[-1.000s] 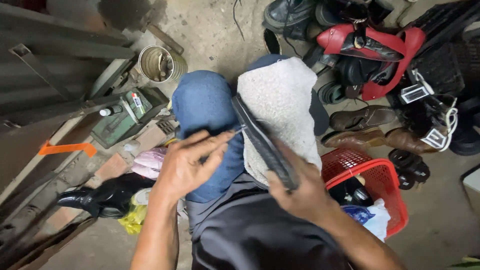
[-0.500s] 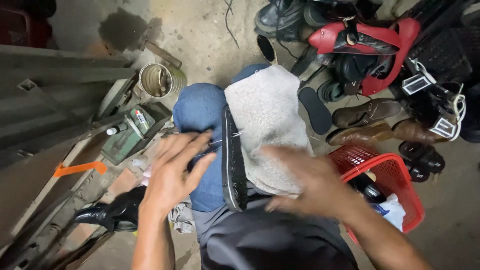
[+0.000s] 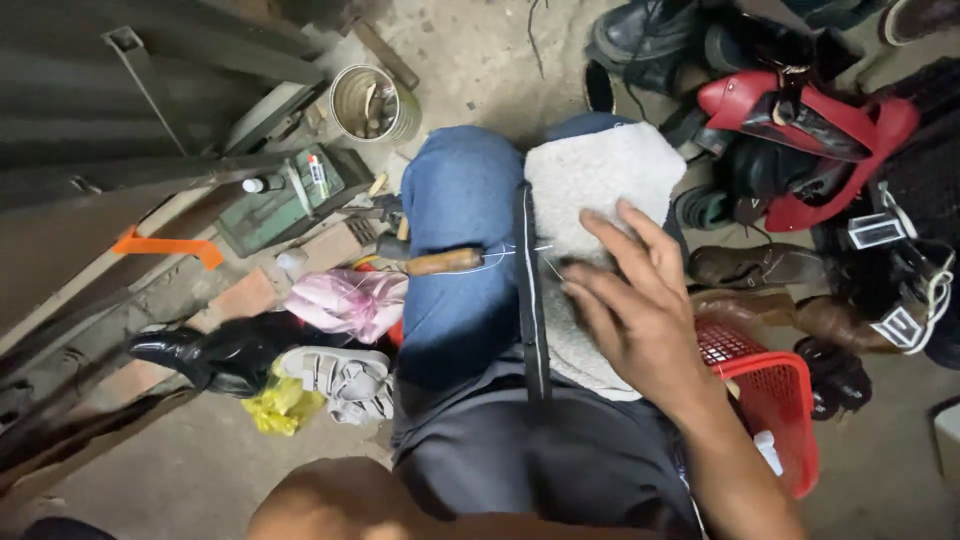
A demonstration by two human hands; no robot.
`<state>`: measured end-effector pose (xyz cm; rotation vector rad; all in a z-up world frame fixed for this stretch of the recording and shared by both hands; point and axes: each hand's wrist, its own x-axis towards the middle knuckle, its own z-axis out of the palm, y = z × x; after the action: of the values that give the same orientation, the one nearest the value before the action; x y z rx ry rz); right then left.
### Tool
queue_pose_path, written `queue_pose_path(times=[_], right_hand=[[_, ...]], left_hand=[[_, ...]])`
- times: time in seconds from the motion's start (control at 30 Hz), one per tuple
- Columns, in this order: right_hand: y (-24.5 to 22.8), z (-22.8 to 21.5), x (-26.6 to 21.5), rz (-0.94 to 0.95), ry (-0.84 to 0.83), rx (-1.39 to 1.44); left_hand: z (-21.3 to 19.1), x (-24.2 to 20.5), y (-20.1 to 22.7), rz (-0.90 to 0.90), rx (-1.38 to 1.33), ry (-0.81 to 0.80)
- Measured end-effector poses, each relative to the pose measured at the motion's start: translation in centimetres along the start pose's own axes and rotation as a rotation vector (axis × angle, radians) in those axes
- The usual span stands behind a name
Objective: Hand-stitching a rubber sole onto a shoe using a needle and thread
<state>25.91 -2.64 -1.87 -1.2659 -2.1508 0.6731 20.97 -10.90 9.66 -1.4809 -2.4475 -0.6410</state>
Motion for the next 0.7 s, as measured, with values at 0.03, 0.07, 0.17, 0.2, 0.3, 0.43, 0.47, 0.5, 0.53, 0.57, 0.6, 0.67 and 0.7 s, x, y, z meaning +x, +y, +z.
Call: queue_pose_path(times=[0.03,0.07,0.17,0.2,0.3,0.43,0.47,0.5,0.53,0.57,0.6,0.67,0.7], right_hand=[[-0.1,-0.6,-0.3,0.053,-0.025,0.144],[-0.5,-1.2,-0.4,0.065,-0.020,0.137],[-0.7,-2.6,-1.0,0.244,-0.068,0.786],[-0.3,-2.5,-1.4,0.270,-0.070,0.903],[-0.6,-1.8,-0.5,0.376,-0.020,0.833],[-1.1,0.1,2.0,0.376,0.048,0.445],[-1.1,0.2,2.2,0.378,0.049,0.445],[-1.1,0.2,2.5,0.371,-0.020,0.353],[-1.1,0.1,2.8,0.360,-0.088,0.260],[-1.1,-0.1,2.7,0.358,-0.087,0.258],[-1.2,-0.3,2.6,0.339,-0.133,0.221],[-1.1,-0.8,2.3,0.322,-0.176,0.182],[-1.0,-1.1,2.0,0.331,-0.175,0.211]], left_hand=[[-0.4,-1.1,-5.5,0.037,-0.149,-0.036],[2.9,1.3,-8.9,0.081,-0.307,-0.079],[5.5,7.1,-17.8,0.206,-0.783,-0.201],[6.1,8.0,-17.9,0.250,-0.940,-0.239],[8.6,13.3,-16.6,0.479,-0.878,-0.446],[13.7,12.5,-16.7,0.696,-0.609,-0.631],[14.2,12.1,-16.8,0.697,-0.610,-0.632],[14.8,11.7,-16.8,0.709,-0.596,-0.620],[15.3,11.3,-16.8,0.722,-0.582,-0.604],[15.8,11.2,-16.8,0.723,-0.583,-0.602],[16.3,11.1,-16.8,0.742,-0.585,-0.625],[16.7,11.2,-16.7,0.764,-0.589,-0.650],[16.6,11.4,-16.6,0.790,-0.595,-0.700]])
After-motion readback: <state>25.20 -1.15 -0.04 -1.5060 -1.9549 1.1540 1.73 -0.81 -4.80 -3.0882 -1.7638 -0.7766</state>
